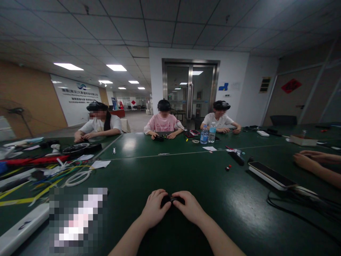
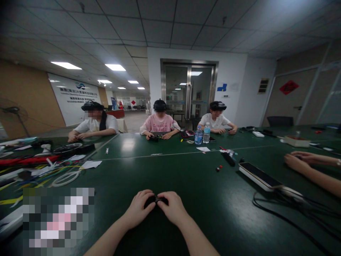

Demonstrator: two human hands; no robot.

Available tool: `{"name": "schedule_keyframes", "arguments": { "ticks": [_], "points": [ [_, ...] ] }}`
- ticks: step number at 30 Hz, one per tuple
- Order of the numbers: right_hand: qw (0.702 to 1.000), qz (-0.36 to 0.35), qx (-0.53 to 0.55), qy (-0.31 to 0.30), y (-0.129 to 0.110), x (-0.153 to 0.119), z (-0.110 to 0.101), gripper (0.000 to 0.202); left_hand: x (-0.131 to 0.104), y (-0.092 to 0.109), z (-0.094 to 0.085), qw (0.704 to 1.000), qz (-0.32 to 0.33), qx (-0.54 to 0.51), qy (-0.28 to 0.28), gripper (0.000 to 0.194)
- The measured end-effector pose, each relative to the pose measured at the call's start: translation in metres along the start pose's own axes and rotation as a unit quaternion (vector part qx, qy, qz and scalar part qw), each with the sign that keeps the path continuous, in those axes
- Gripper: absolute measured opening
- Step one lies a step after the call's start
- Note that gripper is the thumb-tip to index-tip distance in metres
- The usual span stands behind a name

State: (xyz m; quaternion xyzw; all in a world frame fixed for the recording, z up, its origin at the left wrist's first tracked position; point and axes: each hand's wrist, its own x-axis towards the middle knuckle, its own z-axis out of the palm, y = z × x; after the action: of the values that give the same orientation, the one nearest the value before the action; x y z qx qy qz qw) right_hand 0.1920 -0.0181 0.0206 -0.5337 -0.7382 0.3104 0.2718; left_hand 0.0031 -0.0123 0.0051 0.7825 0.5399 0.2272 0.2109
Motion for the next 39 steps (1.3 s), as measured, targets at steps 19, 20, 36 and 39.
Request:
{"name": "schedule_keyframes", "arguments": {
  "ticks": [19,20,36,39],
  "points": [
    [0.999,-0.005,0.04,0.005,-0.009,-0.003,-0.003,0.031,-0.002,0.0,-0.002,0.986,-0.008,-0.169,-0.005,0.029],
    [0.999,-0.006,0.049,0.004,-0.009,-0.003,-0.003,0.031,-0.002,-0.001,-0.001,0.98,0.0,-0.199,-0.007,0.028],
    [0.995,-0.017,0.099,0.016,-0.011,-0.004,0.0,0.03,-0.002,0.005,-0.01,0.936,-0.003,-0.347,-0.064,0.041],
    [0.995,-0.028,0.094,0.023,-0.01,-0.003,0.001,0.029,-0.002,0.006,-0.01,0.935,0.001,-0.35,-0.061,0.042]
  ]
}}
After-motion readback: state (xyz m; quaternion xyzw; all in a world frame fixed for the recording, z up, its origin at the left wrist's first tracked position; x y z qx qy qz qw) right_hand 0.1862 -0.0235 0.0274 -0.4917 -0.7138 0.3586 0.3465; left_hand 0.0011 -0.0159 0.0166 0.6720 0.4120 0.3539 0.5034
